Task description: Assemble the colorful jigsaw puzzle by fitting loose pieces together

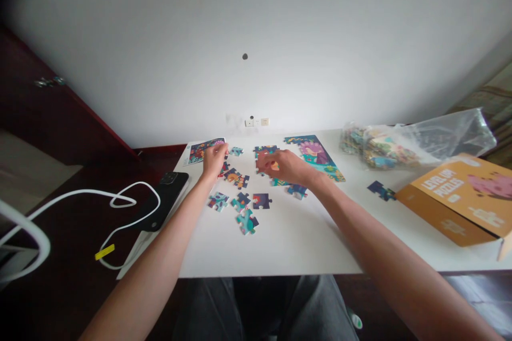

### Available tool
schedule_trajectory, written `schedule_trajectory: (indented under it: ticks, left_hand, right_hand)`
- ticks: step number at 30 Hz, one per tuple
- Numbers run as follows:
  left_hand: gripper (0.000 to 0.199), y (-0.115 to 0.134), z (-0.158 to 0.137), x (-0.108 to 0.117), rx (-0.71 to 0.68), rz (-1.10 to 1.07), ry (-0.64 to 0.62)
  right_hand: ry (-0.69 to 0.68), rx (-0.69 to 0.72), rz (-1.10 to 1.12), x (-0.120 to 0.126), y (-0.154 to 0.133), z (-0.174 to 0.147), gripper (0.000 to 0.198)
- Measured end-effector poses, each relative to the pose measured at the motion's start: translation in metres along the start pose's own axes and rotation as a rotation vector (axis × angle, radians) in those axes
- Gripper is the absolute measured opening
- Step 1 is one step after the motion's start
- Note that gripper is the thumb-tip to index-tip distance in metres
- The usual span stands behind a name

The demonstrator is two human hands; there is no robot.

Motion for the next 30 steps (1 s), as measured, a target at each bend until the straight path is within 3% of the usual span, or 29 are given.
schedule_trajectory:
  ticks: [5, 13, 17, 19, 23, 24, 28, 30]
  left_hand:
    - [0.032, 0.000, 0.000, -0.002, -0.017, -0.026, -0.002]
    - [0.033, 0.002, 0.000, -0.001, -0.025, -0.069, 0.007]
    - [0.031, 0.001, 0.004, 0.003, 0.000, -0.123, 0.062]
    - [0.031, 0.000, 0.007, 0.003, 0.036, -0.137, 0.085]
    - [0.028, -0.003, 0.008, 0.003, 0.076, -0.134, 0.089]
    - [0.028, -0.003, 0.008, 0.002, 0.079, -0.131, 0.084]
    - [0.029, -0.001, 0.007, 0.003, 0.085, -0.167, 0.089]
    - [0.031, 0.000, 0.009, 0.005, 0.108, -0.206, 0.107]
  right_hand:
    - [-0.202, -0.005, -0.024, 0.000, -0.008, -0.006, 0.034]
    - [-0.321, 0.053, -0.016, -0.019, -0.021, -0.011, 0.036]
    - [-0.265, 0.000, 0.084, -0.008, -0.020, -0.008, 0.019]
    - [-0.266, -0.057, 0.186, 0.000, -0.015, -0.007, 0.020]
    - [-0.448, -0.153, 0.316, 0.007, -0.004, -0.008, 0.025]
    - [-0.425, -0.138, 0.277, 0.006, -0.003, -0.008, 0.024]
    - [-0.121, -0.022, -0.001, -0.002, -0.004, -0.004, 0.020]
    - [-0.094, 0.017, -0.036, -0.009, -0.007, -0.003, 0.020]
Point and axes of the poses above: each hand's wrist, its own z-axis towards the middle knuckle, its own x-axis out of the back of the hand, y = z × x, the point moved 1 cm from there along z, towards the middle knuckle, and after that the axes turned 10 degrees about y, right-handed, at the moved point
